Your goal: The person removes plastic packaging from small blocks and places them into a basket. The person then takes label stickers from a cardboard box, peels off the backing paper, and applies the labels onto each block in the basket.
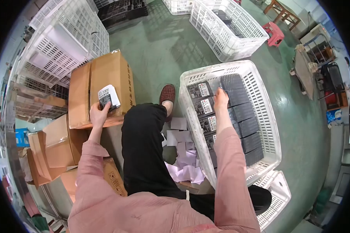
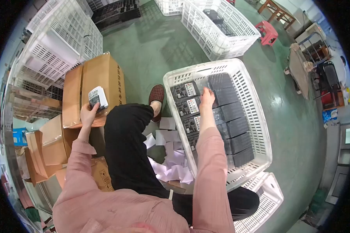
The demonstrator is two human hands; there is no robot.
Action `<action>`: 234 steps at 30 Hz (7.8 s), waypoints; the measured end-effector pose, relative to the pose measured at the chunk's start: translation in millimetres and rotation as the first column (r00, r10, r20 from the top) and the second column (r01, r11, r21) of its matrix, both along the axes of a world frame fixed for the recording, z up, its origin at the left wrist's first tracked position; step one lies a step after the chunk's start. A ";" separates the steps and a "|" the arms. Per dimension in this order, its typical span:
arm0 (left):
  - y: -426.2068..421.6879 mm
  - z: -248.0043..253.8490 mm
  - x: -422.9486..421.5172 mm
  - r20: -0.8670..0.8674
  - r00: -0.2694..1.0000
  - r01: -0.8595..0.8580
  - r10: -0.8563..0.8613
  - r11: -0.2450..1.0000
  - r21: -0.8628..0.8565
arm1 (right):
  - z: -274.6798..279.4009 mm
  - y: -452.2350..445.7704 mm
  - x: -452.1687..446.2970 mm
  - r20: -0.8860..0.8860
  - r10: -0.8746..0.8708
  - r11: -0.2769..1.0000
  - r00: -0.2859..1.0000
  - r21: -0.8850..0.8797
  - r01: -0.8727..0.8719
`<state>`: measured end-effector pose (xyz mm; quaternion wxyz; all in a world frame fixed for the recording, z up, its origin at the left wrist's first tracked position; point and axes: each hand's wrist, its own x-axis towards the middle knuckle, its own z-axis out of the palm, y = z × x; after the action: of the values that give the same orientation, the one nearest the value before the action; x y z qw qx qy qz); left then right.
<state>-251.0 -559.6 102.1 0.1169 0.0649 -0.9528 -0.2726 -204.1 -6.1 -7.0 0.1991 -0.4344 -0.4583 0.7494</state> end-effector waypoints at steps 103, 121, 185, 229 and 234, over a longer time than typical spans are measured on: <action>329.8 114.8 179.8 0.219 0.213 -0.175 -0.952 0.183 0.967 | 214.2 -79.9 288.6 -0.234 0.172 0.955 0.957 -0.200 -0.221; 312.9 146.3 167.2 0.275 0.115 0.168 -0.955 0.292 0.942 | 70.2 -51.8 340.0 0.567 0.218 0.972 0.795 -0.052 -0.229; -22.5 4.7 -31.7 0.382 0.918 -0.142 0.110 0.988 0.057 | 137.7 -75.7 300.7 0.624 0.201 0.450 0.755 0.626 -0.637; 327.1 131.2 183.2 0.245 0.152 -0.013 -0.958 0.246 0.969 | 228.6 -103.1 282.7 -0.267 0.125 0.992 0.956 0.011 -0.126; 323.8 132.9 181.1 0.212 0.098 0.041 -0.972 0.217 0.975 | 226.1 -101.5 280.8 -0.263 0.093 0.996 0.960 0.032 -0.087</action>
<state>-69.9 -235.8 235.1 -0.5686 -0.1806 -0.5235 -0.6083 76.8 -107.6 219.2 0.2285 -0.3074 -0.4545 0.8042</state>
